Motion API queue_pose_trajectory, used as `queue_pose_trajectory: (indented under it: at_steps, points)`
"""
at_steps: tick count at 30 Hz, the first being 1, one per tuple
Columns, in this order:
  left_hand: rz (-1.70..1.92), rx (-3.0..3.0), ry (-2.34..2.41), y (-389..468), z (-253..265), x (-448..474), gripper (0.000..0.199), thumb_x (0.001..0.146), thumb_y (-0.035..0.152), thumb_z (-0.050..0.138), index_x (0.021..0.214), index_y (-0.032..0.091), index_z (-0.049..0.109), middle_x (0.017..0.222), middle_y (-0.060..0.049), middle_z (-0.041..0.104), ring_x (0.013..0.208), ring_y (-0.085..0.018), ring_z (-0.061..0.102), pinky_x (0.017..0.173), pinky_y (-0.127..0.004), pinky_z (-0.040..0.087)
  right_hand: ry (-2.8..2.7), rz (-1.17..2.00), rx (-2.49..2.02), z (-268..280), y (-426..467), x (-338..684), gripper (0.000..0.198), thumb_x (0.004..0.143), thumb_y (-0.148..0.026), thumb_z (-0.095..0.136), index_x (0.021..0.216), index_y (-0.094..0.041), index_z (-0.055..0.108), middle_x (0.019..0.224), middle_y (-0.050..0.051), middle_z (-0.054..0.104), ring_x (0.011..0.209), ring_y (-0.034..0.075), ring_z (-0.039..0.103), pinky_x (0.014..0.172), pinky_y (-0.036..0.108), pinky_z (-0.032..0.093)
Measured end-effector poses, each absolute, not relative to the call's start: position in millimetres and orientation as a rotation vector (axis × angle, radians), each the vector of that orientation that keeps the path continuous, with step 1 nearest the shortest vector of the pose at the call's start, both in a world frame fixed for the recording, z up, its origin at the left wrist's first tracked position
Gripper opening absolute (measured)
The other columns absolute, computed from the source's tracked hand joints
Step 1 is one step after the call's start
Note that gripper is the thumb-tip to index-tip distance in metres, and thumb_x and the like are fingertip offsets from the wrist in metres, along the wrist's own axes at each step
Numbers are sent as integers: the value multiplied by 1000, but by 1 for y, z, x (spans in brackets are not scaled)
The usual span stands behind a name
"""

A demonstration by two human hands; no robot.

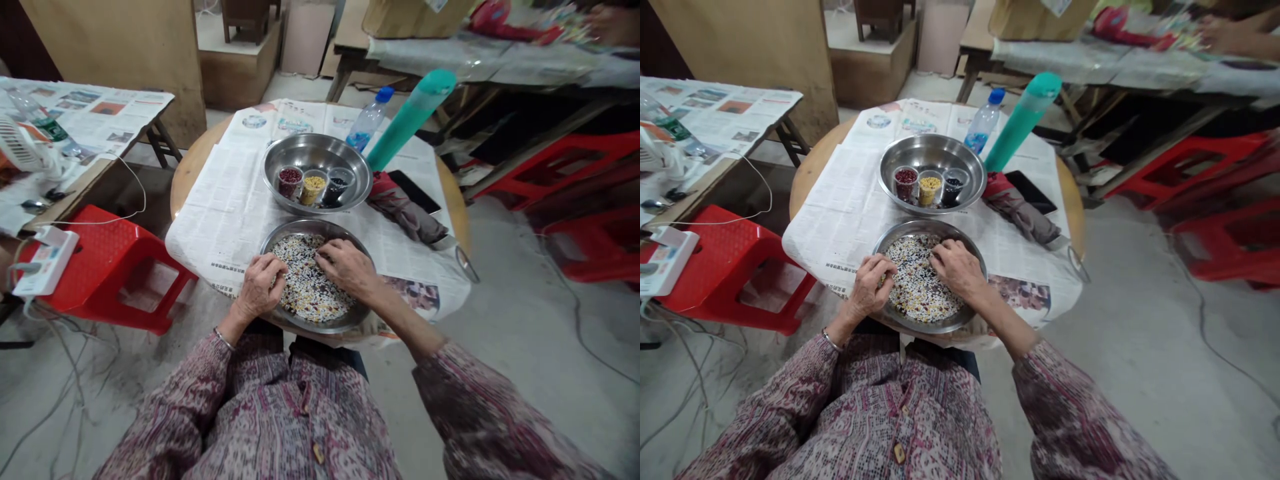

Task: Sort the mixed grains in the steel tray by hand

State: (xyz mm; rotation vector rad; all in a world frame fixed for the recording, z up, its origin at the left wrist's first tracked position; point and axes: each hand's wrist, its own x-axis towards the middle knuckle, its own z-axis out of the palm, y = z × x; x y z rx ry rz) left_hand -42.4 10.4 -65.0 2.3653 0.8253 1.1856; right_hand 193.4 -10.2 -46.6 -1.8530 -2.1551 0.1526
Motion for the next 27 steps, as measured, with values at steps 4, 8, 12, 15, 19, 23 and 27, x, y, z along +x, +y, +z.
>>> queue_pose_trajectory:
  at_steps: [4,8,12,15,19,23,27]
  points:
    - [1203,2361,804,10,-65,-43,16,85,7,49,88,21,54,88,-3,62,91,-20,60,87,-35,45,-2132,465,-1584,-46,-40,179,29,89,-37,67,113,-20,66,107,9,65,99,24,63,91,42,53]
    - [1182,2369,810,11,-64,-43,14,85,8,49,88,21,54,89,-3,63,92,-20,60,88,-36,45,-2160,616,-1369,-38,-57,149,26,91,-23,63,117,-21,63,113,9,63,99,20,63,88,38,54]
    - [1181,2376,811,11,-63,-43,15,85,7,48,88,21,54,88,-3,63,92,-20,60,88,-36,45,-2430,582,-1240,-32,-60,141,19,91,-17,59,107,-22,68,105,7,65,101,21,59,88,38,53]
    - [1204,2369,801,11,-63,-42,15,85,6,49,87,20,54,88,-3,62,91,-20,60,87,-35,45,-2523,421,-1348,-35,-52,155,18,92,-16,57,102,-21,71,100,9,66,100,23,57,85,39,54]
    - [1204,2362,802,11,-62,-42,15,85,6,49,87,20,55,87,-3,62,90,-19,60,87,-35,45,-2213,190,-1665,-46,-31,184,21,94,-20,53,103,-21,72,109,12,65,106,26,56,90,42,53]
    - [1185,2369,817,11,-61,-42,15,85,7,48,87,21,55,86,-3,63,90,-19,61,87,-36,45,-1912,97,-1940,-51,-12,183,33,94,-37,55,119,-19,67,116,15,64,110,32,55,92,50,52]
    - [1175,2374,834,12,-62,-43,14,85,8,48,87,21,54,88,-4,63,92,-20,61,87,-36,46,-2026,217,-1762,-51,-4,150,41,92,-43,59,124,-18,63,118,16,62,113,32,54,94,49,51]
